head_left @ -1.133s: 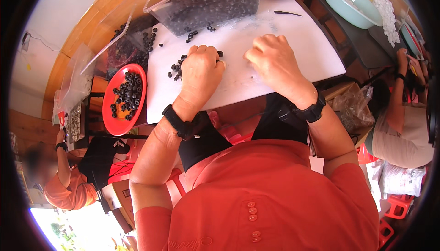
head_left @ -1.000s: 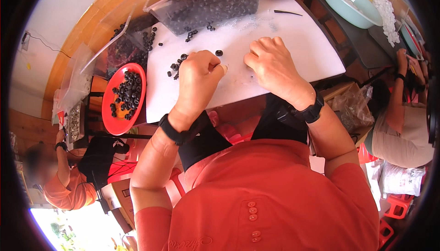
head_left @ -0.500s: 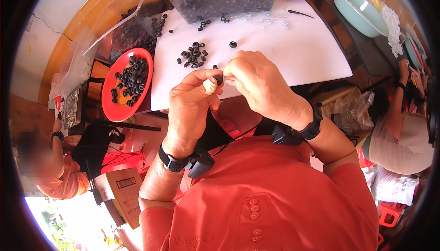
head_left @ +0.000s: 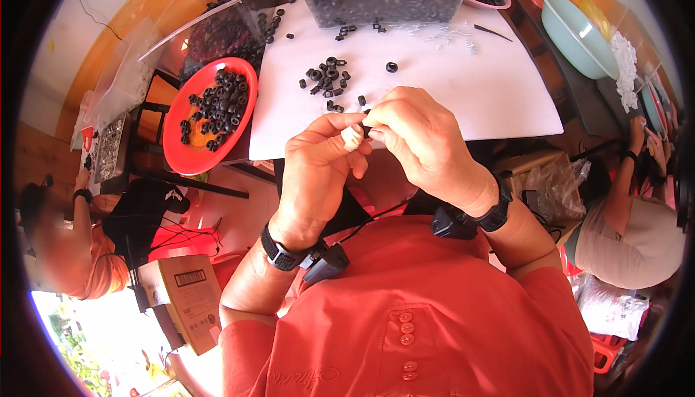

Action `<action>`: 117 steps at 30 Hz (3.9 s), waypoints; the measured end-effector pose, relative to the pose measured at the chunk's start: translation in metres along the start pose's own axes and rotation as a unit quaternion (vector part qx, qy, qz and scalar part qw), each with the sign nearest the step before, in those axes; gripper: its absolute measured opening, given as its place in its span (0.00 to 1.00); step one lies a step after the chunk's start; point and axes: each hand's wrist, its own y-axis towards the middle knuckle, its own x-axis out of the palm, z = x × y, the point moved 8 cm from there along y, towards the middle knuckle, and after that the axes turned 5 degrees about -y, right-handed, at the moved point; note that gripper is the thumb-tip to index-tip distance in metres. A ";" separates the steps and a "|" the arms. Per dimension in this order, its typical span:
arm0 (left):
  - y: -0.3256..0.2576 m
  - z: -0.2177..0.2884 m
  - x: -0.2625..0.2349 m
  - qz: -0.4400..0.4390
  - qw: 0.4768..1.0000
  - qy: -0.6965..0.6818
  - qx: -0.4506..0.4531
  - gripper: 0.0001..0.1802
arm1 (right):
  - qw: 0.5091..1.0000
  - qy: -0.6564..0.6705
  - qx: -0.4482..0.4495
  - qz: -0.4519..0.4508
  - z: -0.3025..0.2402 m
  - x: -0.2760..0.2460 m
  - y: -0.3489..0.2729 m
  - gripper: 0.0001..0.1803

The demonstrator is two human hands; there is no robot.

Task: The worker is picking up and sorting small black components on a white workbench surface.

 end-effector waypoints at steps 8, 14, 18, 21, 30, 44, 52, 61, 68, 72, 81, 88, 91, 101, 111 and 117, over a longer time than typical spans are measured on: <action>-0.014 -0.004 -0.001 -0.010 1.000 0.018 -0.020 0.11 | 0.958 0.228 0.170 -0.045 0.015 0.011 -0.017 0.08; -0.021 -0.014 -0.011 -0.066 0.996 -0.037 -0.048 0.12 | 0.834 0.449 0.302 -0.107 0.022 0.038 -0.034 0.08; -0.020 -0.017 -0.010 -0.084 0.994 -0.045 -0.060 0.12 | 0.782 0.502 0.348 -0.125 0.023 0.048 -0.037 0.06; -0.018 -0.019 -0.012 -0.082 0.993 -0.051 -0.061 0.12 | 0.788 0.496 0.342 -0.127 0.021 0.048 -0.035 0.05; -0.017 -0.015 -0.012 -0.064 0.993 -0.086 -0.057 0.12 | 0.823 0.467 0.301 -0.116 0.019 0.044 -0.024 0.02; -0.013 0.000 -0.023 -0.065 0.993 -0.096 -0.035 0.13 | 0.998 0.030 -0.027 -0.037 -0.013 0.013 0.006 0.13; -0.006 0.008 -0.020 -0.084 0.988 -0.128 -0.029 0.12 | 0.975 -0.170 -0.138 0.036 -0.026 0.015 0.010 0.18; 0.002 0.010 -0.026 -0.070 0.990 -0.124 -0.022 0.11 | 0.978 -0.153 -0.139 -0.024 -0.025 0.026 0.009 0.19; 0.011 0.006 -0.031 -0.081 0.986 -0.146 -0.016 0.12 | 0.986 -0.127 -0.107 -0.012 -0.025 0.033 0.004 0.23; 0.013 0.006 -0.026 -0.116 0.977 -0.175 -0.025 0.12 | 0.988 -0.112 -0.103 -0.027 -0.020 0.032 0.009 0.23; 0.011 0.007 -0.024 -0.088 0.982 -0.165 -0.016 0.11 | 0.993 -0.080 -0.087 0.016 -0.012 0.025 0.011 0.21; 0.009 0.007 -0.023 -0.089 0.980 -0.179 -0.004 0.11 | 0.989 -0.099 -0.106 0.021 -0.017 0.024 0.012 0.15; 0.010 0.004 -0.023 -0.082 0.980 -0.183 -0.012 0.11 | 0.993 -0.079 -0.091 0.007 -0.017 0.022 0.017 0.11; 0.007 0.007 -0.019 -0.083 0.990 -0.115 0.008 0.10 | 0.998 0.057 0.022 -0.024 0.005 0.026 0.013 0.05; 0.008 0.007 -0.025 -0.074 0.990 -0.120 0.015 0.12 | 1.000 -0.021 0.016 -0.012 0.005 0.017 0.020 0.03; 0.009 0.021 -0.035 -0.046 0.989 -0.136 0.040 0.17 | 0.953 -0.291 0.053 -0.066 0.042 0.031 0.027 0.02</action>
